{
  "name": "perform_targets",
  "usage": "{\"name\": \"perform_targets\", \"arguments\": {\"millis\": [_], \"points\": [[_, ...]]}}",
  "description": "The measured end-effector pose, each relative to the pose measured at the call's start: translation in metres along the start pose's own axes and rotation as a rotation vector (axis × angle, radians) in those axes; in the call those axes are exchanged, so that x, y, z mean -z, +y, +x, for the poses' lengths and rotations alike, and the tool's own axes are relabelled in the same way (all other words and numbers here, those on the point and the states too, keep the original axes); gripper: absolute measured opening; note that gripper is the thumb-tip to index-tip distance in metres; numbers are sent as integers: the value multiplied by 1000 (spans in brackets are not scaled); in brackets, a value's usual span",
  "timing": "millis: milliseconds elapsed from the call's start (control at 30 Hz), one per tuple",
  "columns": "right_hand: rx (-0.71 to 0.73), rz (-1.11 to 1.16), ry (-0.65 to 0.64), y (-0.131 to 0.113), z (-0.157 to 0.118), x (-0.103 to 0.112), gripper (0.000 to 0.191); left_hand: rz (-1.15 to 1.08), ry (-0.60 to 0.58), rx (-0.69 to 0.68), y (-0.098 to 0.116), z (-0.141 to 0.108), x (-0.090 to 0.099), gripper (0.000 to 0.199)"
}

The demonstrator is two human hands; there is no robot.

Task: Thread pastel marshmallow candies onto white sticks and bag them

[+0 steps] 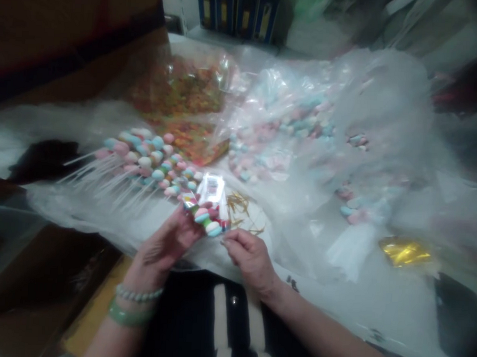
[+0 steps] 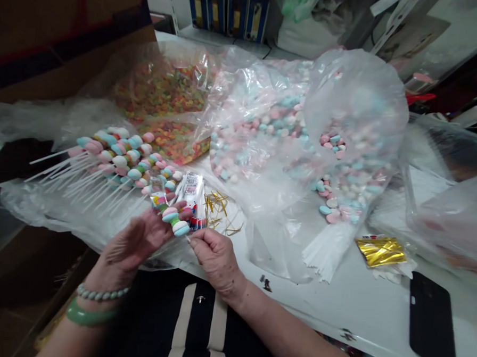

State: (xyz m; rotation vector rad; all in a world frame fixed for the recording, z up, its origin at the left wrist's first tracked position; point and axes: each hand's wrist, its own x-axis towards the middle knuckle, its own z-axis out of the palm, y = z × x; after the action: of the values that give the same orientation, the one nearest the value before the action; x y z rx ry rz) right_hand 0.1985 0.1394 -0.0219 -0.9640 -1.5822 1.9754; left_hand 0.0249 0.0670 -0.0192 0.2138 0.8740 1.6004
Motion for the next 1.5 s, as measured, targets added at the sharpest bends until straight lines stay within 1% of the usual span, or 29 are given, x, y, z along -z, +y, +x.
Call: {"name": "perform_targets", "arguments": {"millis": [100, 200, 267, 367, 433, 467, 533, 600, 667, 700, 767, 800, 867, 933, 967, 1000, 1033, 1100, 1200, 1300, 1433, 1500], "points": [[76, -82, 8, 4, 2, 0, 13, -92, 70, -54, 20, 10, 7, 73], [138, -178, 15, 7, 5, 2, 14, -200, 172, -35, 34, 20, 5, 63], [163, -232, 8, 9, 7, 5, 13, -235, 221, -20, 37, 26, -1, 54], [203, -299, -8, 12, 9, 8, 10, -226, 276, -39, 33, 32, -13, 31], [261, -345, 6, 14, 9, 9, 10, -231, 315, -43, 26, 34, -22, 14], [306, -381, 21, 15, 8, 9, 11, -241, 340, -37, 22, 35, -27, 9], [427, -508, 59, 17, 6, 9, 13, -258, 385, -17, 15, 35, -35, 9], [553, -685, 87, 19, 3, 11, 19, -264, 413, -11, 10, 34, -40, 12], [622, -821, 89, 20, 2, 14, 22, -268, 420, -18, 7, 33, -42, 15], [625, -846, 76, 20, 1, 15, 23, -272, 423, -23, 6, 32, -41, 17], [554, -802, 33, 18, 1, 15, 19, -285, 424, -38, 5, 32, -39, 20], [472, -734, 10, 16, 2, 15, 15, -291, 417, -48, 5, 32, -37, 21], [211, -503, -43, 10, 5, 13, 8, -285, 378, -66, 3, 31, -33, 22], [-90, -198, -122, 5, 8, 12, 4, -254, 306, -68, 0, 29, -30, 23], [-207, -57, -167, 2, 9, 12, 4, -235, 266, -63, -2, 28, -29, 24], [-288, 57, -206, 0, 10, 13, 6, -217, 229, -60, -4, 26, -28, 25], [-333, 137, -233, -2, 12, 13, 9, -201, 197, -61, -6, 25, -27, 26], [-356, 209, -239, -5, 13, 13, 13, -183, 153, -73, -9, 23, -26, 30], [-333, 193, -192, -9, 15, 10, 14, -192, 127, -73, -13, 22, -27, 35], [-288, 58, -114, -15, 14, 3, 18, -203, 144, -92, -16, 23, -29, 34], [-181, -178, 12, -20, 12, -4, 20, -201, 182, -178, -20, 25, -29, 33], [-173, -199, 31, -20, 13, -6, 22, -196, 181, -177, -21, 25, -28, 33]]}}
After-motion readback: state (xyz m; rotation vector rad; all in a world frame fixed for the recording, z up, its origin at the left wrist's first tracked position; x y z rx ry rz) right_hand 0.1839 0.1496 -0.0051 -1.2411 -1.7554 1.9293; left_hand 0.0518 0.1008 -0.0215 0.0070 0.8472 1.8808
